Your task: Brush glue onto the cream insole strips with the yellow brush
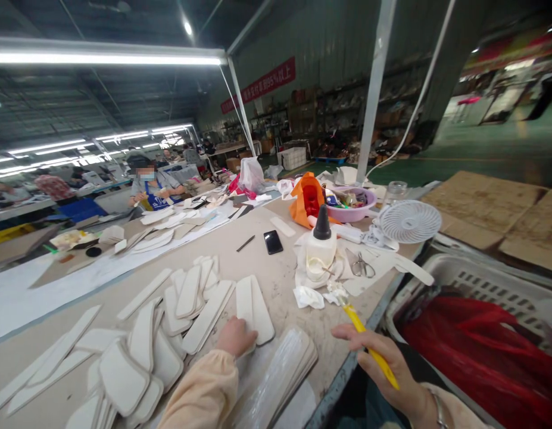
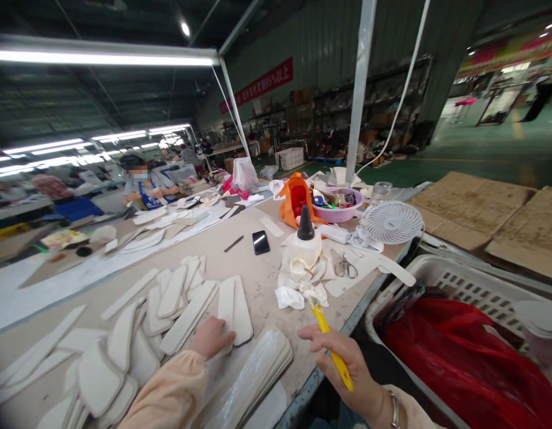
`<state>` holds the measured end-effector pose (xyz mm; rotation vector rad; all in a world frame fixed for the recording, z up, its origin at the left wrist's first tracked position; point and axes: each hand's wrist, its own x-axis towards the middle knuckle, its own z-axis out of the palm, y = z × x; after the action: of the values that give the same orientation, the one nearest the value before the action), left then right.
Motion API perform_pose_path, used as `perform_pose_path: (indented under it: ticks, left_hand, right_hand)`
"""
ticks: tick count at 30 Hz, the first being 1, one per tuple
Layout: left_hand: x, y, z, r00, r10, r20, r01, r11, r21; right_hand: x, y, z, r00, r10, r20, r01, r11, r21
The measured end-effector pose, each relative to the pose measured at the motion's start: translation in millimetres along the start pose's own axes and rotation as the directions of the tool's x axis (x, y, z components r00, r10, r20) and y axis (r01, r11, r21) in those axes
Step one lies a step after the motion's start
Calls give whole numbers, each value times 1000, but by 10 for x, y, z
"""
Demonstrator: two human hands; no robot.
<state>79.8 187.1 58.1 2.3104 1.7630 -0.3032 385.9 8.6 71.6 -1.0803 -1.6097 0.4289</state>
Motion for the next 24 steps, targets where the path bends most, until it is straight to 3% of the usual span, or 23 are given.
perform_pose_path:
  ticks: [15, 24]
  left_hand:
    - [49, -44, 99, 995, -94, 14, 94, 996, 8]
    - [68, -100, -50, 986, -165, 3, 165, 986, -39]
  right_hand:
    - [40, -111, 54, 995, -91, 30, 93, 994, -63]
    - [14, -101, 49, 994, -101, 46, 105, 991, -89]
